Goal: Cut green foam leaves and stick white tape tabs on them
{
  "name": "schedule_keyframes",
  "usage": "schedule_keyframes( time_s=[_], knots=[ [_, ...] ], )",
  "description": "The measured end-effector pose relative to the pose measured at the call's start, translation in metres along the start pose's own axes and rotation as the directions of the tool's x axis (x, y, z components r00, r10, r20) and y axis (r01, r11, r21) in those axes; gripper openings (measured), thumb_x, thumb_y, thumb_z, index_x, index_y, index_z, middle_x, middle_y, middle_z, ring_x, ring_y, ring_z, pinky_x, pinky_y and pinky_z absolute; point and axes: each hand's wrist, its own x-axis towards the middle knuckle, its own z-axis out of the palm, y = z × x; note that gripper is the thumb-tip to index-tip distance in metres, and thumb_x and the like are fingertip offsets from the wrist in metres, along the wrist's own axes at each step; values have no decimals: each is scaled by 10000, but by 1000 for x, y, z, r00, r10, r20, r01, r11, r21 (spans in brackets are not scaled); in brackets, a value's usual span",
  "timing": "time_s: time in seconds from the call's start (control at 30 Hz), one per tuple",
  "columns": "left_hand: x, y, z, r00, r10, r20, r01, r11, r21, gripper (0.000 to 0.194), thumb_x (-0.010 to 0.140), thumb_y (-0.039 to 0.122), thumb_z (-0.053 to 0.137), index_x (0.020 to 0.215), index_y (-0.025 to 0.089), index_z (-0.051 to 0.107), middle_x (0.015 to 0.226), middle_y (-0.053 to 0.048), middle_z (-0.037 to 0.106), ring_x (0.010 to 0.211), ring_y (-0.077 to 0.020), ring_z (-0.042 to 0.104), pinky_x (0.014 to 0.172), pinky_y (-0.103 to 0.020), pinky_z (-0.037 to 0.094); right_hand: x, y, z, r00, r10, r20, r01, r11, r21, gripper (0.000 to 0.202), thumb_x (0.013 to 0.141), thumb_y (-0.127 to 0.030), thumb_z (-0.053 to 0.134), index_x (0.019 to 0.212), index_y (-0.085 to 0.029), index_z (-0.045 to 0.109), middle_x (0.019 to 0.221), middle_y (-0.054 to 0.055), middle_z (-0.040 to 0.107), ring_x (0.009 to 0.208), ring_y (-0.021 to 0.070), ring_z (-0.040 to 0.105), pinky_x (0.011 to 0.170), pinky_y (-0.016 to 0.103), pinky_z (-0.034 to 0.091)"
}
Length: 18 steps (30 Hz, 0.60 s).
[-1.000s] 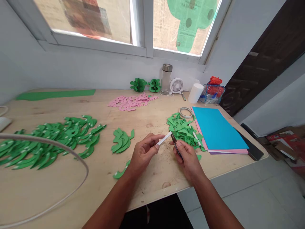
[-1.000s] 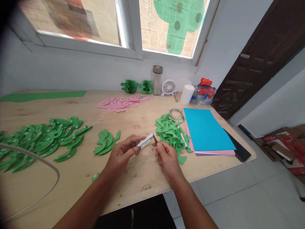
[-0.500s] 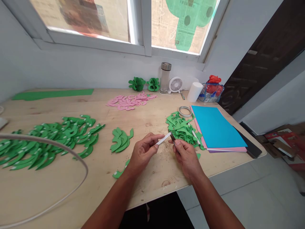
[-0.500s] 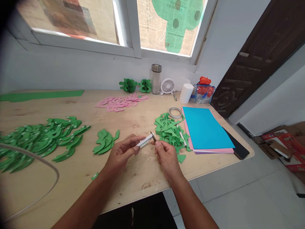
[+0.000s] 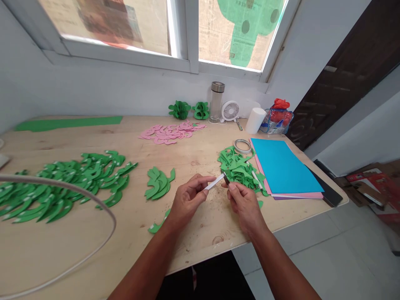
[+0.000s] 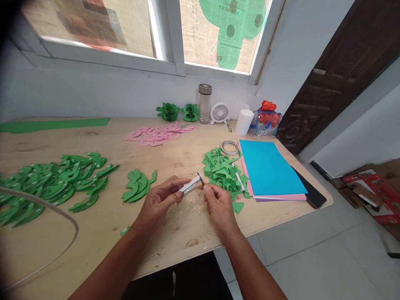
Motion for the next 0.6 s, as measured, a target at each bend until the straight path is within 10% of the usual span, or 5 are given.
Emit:
schedule_keyframes(
  time_s=[0.6],
  knots=[
    [2,1,1,997,82,1,-81,983,166,248,787,269,610,1004,210,715,712,-6,540,623,-120,450,574,-248,350,-8,-6,5,996,-93,-8,92,989,-113,363,792,-483,580,878,-155,708,649,2,517,499,85,337,425,216,217]
  ],
)
